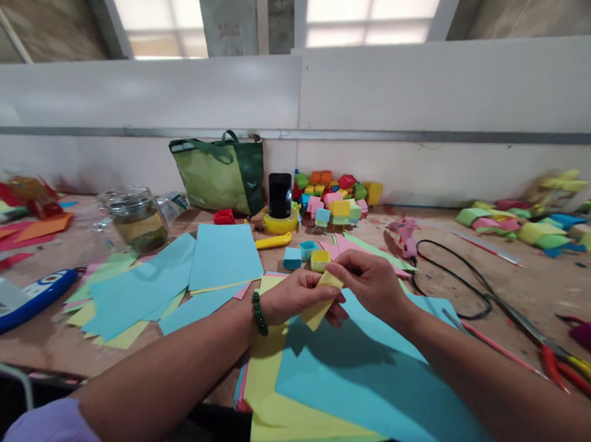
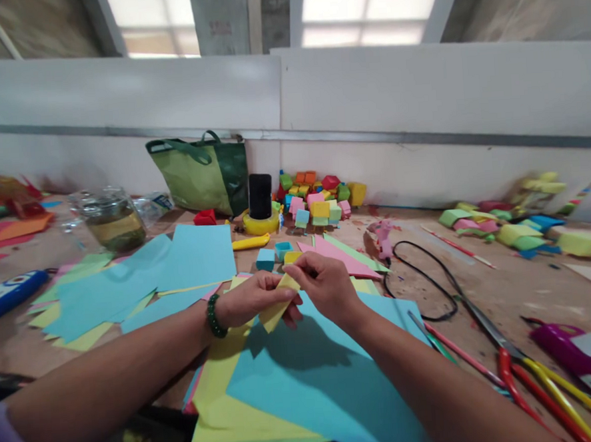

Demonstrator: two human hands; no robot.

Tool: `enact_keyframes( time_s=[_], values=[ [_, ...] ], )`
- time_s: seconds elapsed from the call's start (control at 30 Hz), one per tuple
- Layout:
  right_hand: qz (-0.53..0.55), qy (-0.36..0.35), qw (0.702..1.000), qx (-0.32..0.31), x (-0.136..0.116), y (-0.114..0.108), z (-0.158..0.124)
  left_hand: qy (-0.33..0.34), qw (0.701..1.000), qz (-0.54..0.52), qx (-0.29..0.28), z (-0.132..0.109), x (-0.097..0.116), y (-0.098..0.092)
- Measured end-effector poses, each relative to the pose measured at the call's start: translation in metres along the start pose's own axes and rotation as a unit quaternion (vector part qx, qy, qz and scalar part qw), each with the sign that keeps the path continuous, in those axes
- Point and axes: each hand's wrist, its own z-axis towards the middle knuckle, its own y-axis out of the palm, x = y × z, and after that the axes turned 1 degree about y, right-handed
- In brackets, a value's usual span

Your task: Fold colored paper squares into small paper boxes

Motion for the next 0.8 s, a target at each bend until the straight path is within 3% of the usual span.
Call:
enact_keyframes(
  time_s=[0.2, 0.33, 0.43, 0.63, 0.8],
  values=[
    [0.150, 0.052, 0.985, -0.066, 0.001, 0.003, 0.002, -0.022, 0.999, 0.016, -0.025, 0.001, 0.000, -0.010],
    [0.160, 0.079, 0.982, -0.060, 0.007, 0.003, 0.004, -0.033, 0.999, -0.007, -0.033, 0.003, -0.001, -0.016],
    [0.174, 0.087, 0.980, -0.044, 0.011, 0.001, 0.005, -0.002, 1.000, -0.004, -0.019, 0.005, -0.002, -0.017],
    [0.151, -0.001, 0.988, 0.007, 0.002, -0.001, -0.001, 0.099, 0.991, 0.075, 0.054, 0.003, 0.000, -0.014],
    [0.044, -0.127, 0.988, 0.078, -0.008, -0.004, -0.006, 0.123, 0.983, 0.127, 0.043, 0.000, 0.007, -0.010]
  ],
)
